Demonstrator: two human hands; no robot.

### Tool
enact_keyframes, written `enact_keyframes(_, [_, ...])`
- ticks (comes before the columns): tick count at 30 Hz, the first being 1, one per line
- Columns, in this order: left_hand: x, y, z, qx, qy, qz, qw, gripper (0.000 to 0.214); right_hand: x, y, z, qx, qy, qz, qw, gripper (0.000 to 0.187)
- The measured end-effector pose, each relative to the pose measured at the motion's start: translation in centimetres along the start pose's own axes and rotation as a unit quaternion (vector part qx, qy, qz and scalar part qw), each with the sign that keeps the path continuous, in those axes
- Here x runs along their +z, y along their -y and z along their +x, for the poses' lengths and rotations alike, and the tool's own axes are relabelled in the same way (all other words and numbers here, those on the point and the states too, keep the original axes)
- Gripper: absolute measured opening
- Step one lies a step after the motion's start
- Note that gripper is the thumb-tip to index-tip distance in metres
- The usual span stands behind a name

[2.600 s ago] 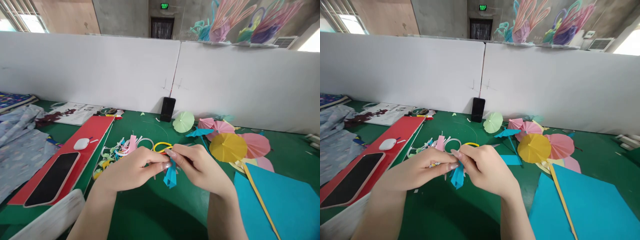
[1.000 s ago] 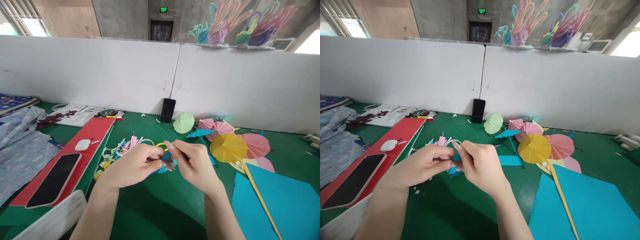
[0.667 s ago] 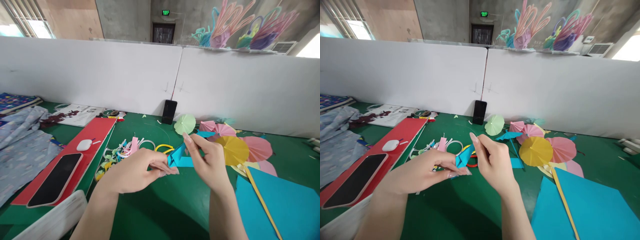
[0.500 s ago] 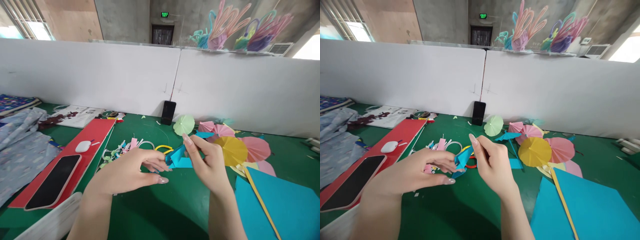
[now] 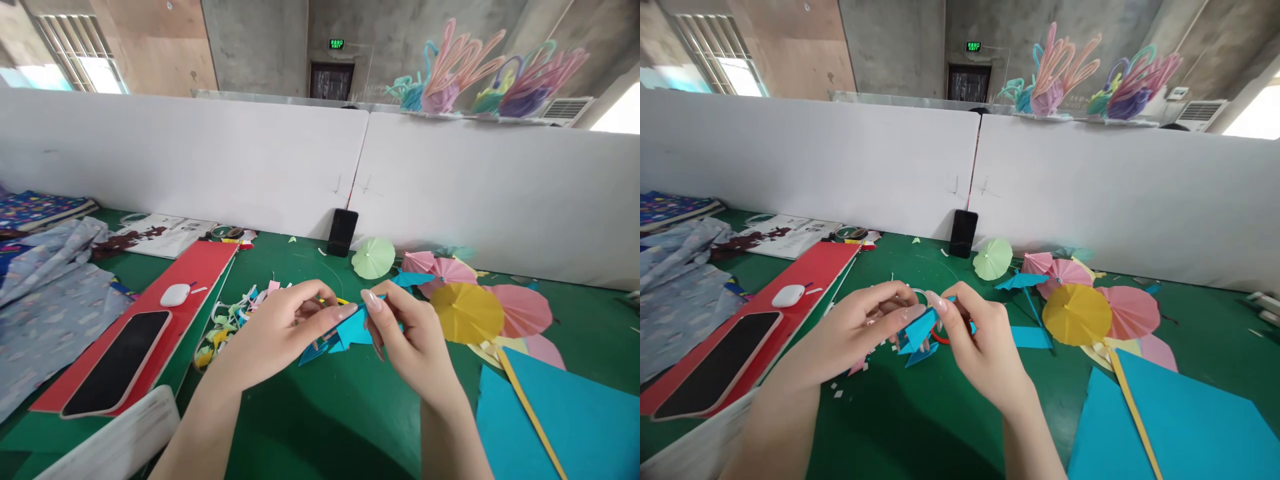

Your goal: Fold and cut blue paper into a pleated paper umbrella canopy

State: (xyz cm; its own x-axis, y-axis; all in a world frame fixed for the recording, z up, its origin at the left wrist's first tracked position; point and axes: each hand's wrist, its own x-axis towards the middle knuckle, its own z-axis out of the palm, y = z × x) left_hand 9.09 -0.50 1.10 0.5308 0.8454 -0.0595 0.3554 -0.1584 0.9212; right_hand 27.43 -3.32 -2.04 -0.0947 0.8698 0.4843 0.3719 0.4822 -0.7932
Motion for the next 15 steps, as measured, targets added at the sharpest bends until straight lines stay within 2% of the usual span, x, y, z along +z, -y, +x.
enact_keyframes(4, [0.0, 0.1, -0.1, 0.02, 0.022, -0.019, 0.999, 0.032, 0.1, -0.1, 0.0, -0.004, 0.004, -0.014, 1.0, 0.029])
enact_keyframes(8, [0.2, 0.2, -0.1, 0.031, 0.046, -0.026, 0.998, 0.037, 0.6, -0.1, 0.0, -0.012, -0.001, -0.006, 1.0, 0.027])
enact_keyframes(15, [0.9, 0.2, 0.3, 0.06, -0.008, -0.011, 0.998, 0.041, 2.0, 0.4, -0.1, 0.018, -0.029, 0.105, 0.994, 0.027])
